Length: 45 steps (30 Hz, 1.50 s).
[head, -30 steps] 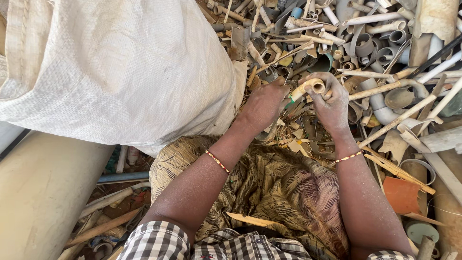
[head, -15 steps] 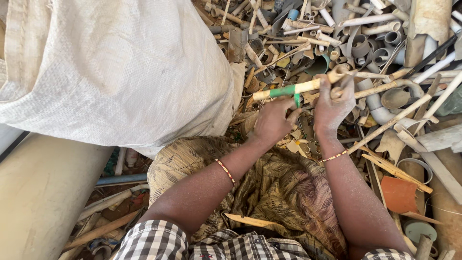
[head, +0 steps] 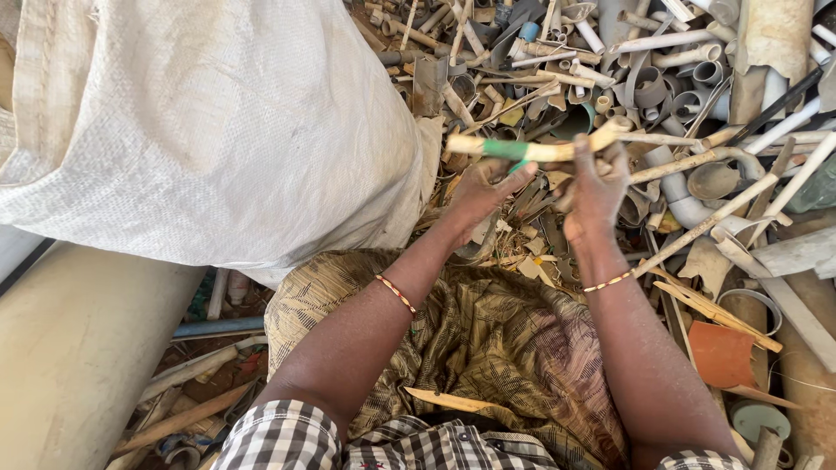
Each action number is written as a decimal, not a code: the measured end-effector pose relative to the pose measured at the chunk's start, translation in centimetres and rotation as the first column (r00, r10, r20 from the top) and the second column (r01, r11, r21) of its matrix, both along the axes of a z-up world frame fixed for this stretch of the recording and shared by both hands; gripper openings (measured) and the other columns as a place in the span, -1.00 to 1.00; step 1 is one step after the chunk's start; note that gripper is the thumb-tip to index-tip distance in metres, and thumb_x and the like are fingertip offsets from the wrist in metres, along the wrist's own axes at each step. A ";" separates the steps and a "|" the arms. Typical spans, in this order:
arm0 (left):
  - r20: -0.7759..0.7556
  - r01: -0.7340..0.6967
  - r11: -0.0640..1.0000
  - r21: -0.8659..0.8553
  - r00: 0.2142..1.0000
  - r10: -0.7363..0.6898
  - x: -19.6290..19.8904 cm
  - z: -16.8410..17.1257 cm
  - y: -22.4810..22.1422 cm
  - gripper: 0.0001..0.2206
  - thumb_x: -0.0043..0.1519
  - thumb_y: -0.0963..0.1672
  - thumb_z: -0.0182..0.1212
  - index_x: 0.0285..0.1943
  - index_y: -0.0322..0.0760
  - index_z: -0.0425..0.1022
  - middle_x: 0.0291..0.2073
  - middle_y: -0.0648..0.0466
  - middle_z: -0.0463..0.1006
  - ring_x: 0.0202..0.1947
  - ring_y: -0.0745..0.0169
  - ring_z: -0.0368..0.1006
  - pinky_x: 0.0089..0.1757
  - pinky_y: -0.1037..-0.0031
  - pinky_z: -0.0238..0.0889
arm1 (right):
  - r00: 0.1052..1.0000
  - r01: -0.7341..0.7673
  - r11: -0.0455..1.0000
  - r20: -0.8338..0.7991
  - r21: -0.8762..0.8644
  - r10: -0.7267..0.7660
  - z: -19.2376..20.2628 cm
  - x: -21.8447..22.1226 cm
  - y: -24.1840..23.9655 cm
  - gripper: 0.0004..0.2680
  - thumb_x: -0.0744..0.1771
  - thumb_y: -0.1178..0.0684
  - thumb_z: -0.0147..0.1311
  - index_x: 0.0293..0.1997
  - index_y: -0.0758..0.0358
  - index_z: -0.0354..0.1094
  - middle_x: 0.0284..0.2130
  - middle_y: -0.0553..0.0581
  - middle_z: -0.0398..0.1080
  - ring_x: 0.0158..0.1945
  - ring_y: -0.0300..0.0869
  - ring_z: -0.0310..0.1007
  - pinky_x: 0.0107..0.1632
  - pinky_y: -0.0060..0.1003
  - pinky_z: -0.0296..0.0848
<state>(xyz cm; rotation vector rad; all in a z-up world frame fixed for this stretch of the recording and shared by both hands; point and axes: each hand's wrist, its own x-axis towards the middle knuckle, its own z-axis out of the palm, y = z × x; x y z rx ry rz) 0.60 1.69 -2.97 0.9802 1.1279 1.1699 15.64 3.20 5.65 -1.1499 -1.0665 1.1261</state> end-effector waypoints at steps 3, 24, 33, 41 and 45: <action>0.157 -0.121 0.984 0.132 0.983 0.099 0.6 -0.4 0.4 -0.63 0.25 0.04 0.21 0.06 -0.27 0.58 -0.17 0.01 0.72 -0.19 0.21 0.69 -0.08 0.33 0.62 | 0.995 -0.102 0.995 0.004 0.015 0.102 -0.1 -0.7 -0.7 -0.81 0.40 0.02 0.16 -0.04 0.26 0.23 -0.27 0.17 0.56 -0.37 -0.19 0.64 -0.64 -0.45 0.42; -0.840 -0.160 0.975 0.158 0.497 0.217 -8.2 -11.4 5.4 -0.76 0.35 -0.05 0.17 -0.02 -0.29 0.60 -0.08 -0.18 0.63 -0.01 -0.16 0.55 0.03 0.14 0.37 | 0.687 -0.345 0.935 0.656 -0.084 0.313 1.5 2.0 -0.4 -0.92 0.41 0.14 0.12 -0.02 0.26 0.42 -0.27 0.06 0.59 -0.42 -0.35 0.57 -0.58 -0.53 0.39; -0.756 -0.009 0.897 -0.441 0.542 -0.367 -2.2 -35.8 0.9 -0.53 0.15 -0.20 0.31 0.28 -0.30 0.38 0.18 -0.23 0.45 0.13 -0.23 0.42 0.08 0.08 0.31 | 0.360 -0.517 0.851 0.925 0.090 0.120 2.9 3.4 -2.0 -0.92 0.42 0.22 0.20 0.00 0.31 0.47 -0.35 0.11 0.57 -0.38 -0.27 0.57 -0.37 -0.44 0.46; -0.771 -0.106 0.822 -0.559 0.431 -0.469 -0.1 -38.4 -2.1 -0.54 0.10 -0.11 0.40 0.19 -0.33 0.49 0.21 -0.25 0.45 0.15 -0.22 0.43 0.13 0.10 0.28 | 0.601 -0.481 0.858 0.780 0.181 0.172 5.8 4.4 -3.9 -0.90 0.45 0.35 0.10 0.08 0.50 0.35 -0.23 0.24 0.52 -0.16 -0.26 0.60 -0.21 -0.48 0.57; -0.789 -0.141 0.818 -0.558 0.395 -0.470 0.3 -38.8 -2.7 -0.52 0.05 -0.09 0.44 0.16 -0.34 0.51 0.22 -0.27 0.44 0.15 -0.23 0.42 0.13 0.08 0.27 | 0.544 -0.473 0.862 0.830 0.184 0.121 6.8 4.6 -3.0 -0.90 0.44 0.38 0.10 0.07 0.57 0.34 -0.24 0.29 0.54 -0.23 -0.20 0.60 -0.29 -0.42 0.54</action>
